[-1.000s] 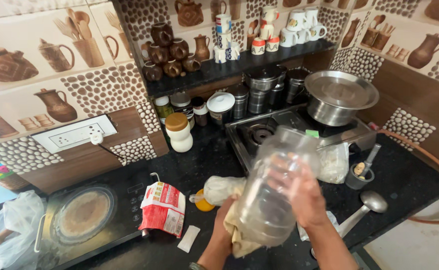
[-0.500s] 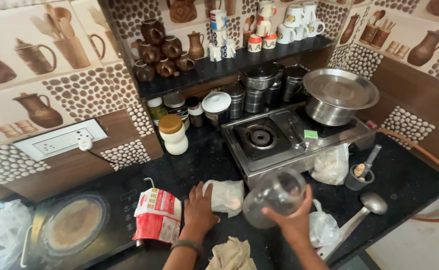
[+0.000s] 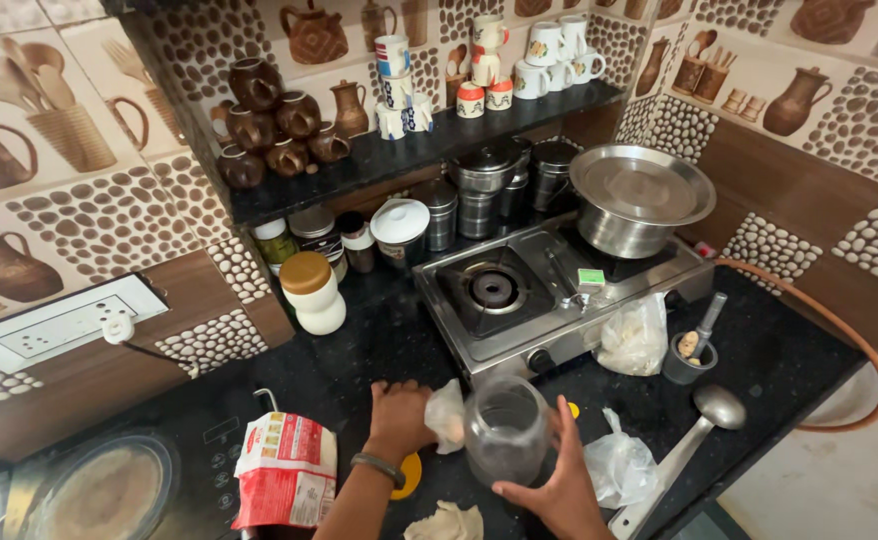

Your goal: The person uses a cloth to wipe kitchen containers and utensils on the counter. They wipe a metal pestle and mortar, open a yellow-lidded jar, wipe its lid and body, place a packaged item into a large plastic bottle, and wipe the outside of the bottle and a glass jar.

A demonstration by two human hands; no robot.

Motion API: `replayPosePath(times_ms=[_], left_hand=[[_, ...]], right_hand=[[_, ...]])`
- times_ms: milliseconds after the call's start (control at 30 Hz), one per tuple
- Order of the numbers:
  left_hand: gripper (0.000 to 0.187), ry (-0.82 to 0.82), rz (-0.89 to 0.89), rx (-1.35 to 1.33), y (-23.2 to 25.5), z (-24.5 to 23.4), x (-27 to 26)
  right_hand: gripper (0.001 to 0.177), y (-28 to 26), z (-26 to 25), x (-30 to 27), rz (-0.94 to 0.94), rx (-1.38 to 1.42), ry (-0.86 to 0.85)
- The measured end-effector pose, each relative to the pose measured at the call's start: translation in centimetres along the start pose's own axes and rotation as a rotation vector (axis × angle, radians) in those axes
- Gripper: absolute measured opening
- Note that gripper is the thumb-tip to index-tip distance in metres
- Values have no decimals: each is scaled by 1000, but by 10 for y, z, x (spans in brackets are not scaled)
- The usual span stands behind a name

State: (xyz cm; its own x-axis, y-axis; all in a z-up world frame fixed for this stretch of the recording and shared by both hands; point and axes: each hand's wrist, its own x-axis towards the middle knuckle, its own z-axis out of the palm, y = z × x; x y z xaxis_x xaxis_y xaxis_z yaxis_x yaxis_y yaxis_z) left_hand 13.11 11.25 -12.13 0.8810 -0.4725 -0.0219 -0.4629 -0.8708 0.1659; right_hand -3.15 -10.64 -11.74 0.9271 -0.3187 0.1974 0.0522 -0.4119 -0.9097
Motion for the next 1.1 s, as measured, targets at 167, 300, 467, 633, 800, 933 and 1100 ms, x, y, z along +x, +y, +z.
replayPosePath(times_ms=[167,300,467,633,800,933,1100], left_hand=[[35,308,-111,-158,4,-39,-21],[36,554,-190,-209,19,-85,-45],[38,802,-85,-302,50,-130,-68],[45,810,109,-264,83,-145,-73],[48,672,254,-151,99,-145,-77],[46,631,349,-42,102,-145,-78],[37,519,424,92,103,-143,-75]], right_hand=[[152,-4,-6,10,28,33,-40],[155,-21,-11,13,-73,-82,14],[148,-60,-19,26,-301,-182,95],[148,-97,-32,50,-217,-131,-62],[142,-118,-39,63,-507,-299,-183],[116,-119,-41,63,-431,-334,-187],[76,-109,-39,64,-535,-423,-145]])
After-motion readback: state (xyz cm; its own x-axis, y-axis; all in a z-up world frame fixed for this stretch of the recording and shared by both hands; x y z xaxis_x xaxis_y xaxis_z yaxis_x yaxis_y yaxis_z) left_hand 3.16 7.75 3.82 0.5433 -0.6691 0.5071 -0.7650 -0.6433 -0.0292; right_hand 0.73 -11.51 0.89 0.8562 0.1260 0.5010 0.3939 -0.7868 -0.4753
